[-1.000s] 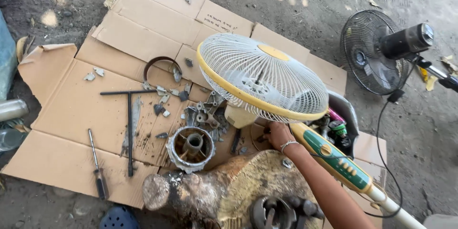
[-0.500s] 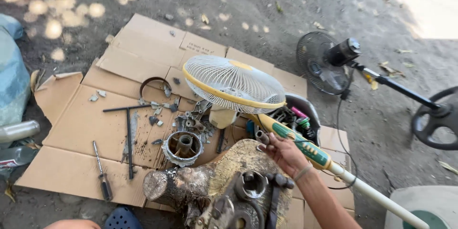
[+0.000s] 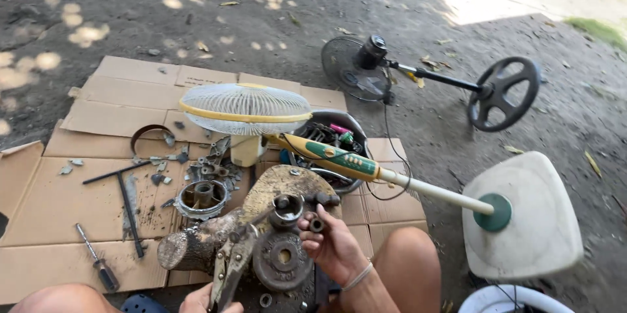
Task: Disassembling and repairing mechanical engine components using pliers and a hammer on a makeshift workbench.
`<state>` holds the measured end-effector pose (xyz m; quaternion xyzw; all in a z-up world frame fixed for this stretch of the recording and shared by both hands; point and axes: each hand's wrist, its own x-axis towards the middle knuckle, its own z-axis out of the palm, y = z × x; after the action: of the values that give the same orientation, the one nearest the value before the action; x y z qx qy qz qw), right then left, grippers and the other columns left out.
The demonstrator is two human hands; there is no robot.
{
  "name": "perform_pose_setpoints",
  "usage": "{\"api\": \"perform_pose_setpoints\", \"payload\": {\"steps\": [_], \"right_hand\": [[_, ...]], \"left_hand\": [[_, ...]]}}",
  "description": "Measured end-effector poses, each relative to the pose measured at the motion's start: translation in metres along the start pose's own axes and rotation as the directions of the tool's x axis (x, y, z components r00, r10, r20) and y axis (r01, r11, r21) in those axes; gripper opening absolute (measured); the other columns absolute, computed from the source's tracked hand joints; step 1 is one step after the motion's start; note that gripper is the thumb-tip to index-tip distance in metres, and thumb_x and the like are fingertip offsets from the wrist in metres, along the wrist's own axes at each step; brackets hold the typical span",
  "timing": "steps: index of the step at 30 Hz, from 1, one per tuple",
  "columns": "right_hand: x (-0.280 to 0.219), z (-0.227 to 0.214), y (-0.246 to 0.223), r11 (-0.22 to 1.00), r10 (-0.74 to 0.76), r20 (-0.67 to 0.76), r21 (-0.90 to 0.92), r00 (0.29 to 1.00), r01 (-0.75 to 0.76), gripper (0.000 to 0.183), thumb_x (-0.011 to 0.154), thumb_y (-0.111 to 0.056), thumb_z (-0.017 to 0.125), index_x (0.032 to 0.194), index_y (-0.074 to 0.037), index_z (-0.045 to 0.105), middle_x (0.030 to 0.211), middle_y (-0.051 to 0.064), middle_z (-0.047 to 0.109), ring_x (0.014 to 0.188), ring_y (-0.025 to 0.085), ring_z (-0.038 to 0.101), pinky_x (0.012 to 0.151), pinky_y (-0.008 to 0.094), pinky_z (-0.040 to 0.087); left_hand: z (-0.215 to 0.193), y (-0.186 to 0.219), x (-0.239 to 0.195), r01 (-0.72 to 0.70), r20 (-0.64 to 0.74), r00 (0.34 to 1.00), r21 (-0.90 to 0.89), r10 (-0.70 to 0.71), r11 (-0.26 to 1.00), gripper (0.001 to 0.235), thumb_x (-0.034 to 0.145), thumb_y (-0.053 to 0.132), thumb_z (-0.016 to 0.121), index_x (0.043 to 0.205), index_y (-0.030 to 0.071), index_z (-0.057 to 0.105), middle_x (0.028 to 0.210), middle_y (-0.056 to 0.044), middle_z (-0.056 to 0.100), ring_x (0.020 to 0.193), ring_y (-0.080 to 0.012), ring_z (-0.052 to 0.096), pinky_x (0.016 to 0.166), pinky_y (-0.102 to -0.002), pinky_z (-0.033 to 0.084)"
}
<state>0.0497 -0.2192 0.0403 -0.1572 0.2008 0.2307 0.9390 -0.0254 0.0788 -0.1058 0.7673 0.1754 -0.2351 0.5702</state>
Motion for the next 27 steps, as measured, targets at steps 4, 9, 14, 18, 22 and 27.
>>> {"api": "perform_pose_setpoints", "payload": {"steps": [4,9,14,18,22,27], "right_hand": [[-0.012,0.030,0.005,0.989,-0.069,-0.051,-0.136,0.996,0.061,0.020,0.104,-0.018,0.056,0.101,0.001,0.052,0.089,0.008,0.055,0.056,0.004,0.040,0.045,0.017,0.036],[-0.018,0.042,0.004,0.955,-0.166,-0.042,-0.255,0.985,0.150,0.009,0.097,-0.013,0.061,0.098,-0.005,0.058,0.081,0.006,0.058,0.059,0.009,0.045,0.048,0.021,0.037],[-0.020,0.050,0.003,0.935,-0.193,0.038,-0.295,0.981,0.195,0.010,0.098,-0.017,0.060,0.097,-0.008,0.058,0.080,0.005,0.057,0.058,0.010,0.046,0.049,0.024,0.036],[-0.019,0.049,0.004,0.931,-0.187,0.151,-0.287,0.971,0.224,0.011,0.102,-0.017,0.054,0.099,-0.006,0.055,0.080,0.006,0.053,0.058,0.011,0.046,0.048,0.025,0.038],[-0.021,0.052,0.005,0.917,-0.196,0.180,-0.315,0.964,0.245,0.020,0.092,-0.001,0.057,0.112,-0.003,0.056,0.084,0.007,0.054,0.059,0.011,0.046,0.050,0.025,0.039],[-0.015,0.050,0.007,0.891,-0.285,0.035,-0.359,0.958,0.278,0.037,0.090,0.000,0.065,0.121,-0.001,0.045,0.118,0.017,0.059,0.076,0.018,0.062,0.062,0.033,0.052]], "left_hand": [[-0.006,0.000,0.003,-0.072,0.073,0.994,-0.053,0.076,0.996,0.045,0.065,0.001,0.097,0.110,0.003,0.091,0.056,-0.006,0.071,0.052,-0.0151,0.062,0.062,-0.024,0.044],[-0.002,0.014,-0.004,-0.037,0.040,0.998,-0.156,0.044,0.987,0.029,0.068,-0.010,0.080,0.097,-0.011,0.084,0.061,-0.016,0.075,0.051,-0.0208,0.062,0.055,-0.028,0.046],[-0.004,0.021,-0.010,-0.035,0.029,0.999,-0.074,0.037,0.997,0.011,0.069,-0.005,0.082,0.079,-0.008,0.077,0.057,-0.014,0.069,0.048,-0.0216,0.059,0.053,-0.031,0.046],[-0.004,0.031,-0.020,-0.038,0.017,0.999,-0.134,0.040,0.990,0.009,0.070,-0.010,0.079,0.079,-0.010,0.078,0.050,-0.015,0.064,0.041,-0.0220,0.051,0.045,-0.032,0.040],[-0.005,0.035,-0.024,-0.013,0.047,0.999,-0.138,0.019,0.990,0.008,0.072,-0.011,0.080,0.079,-0.011,0.076,0.049,-0.017,0.065,0.039,-0.0238,0.053,0.044,-0.033,0.041],[-0.006,0.063,-0.042,0.026,0.096,0.995,-0.157,-0.011,0.987,0.009,0.076,-0.010,0.074,0.085,-0.011,0.076,0.048,-0.017,0.060,0.038,-0.0234,0.050,0.043,-0.033,0.039]]}}
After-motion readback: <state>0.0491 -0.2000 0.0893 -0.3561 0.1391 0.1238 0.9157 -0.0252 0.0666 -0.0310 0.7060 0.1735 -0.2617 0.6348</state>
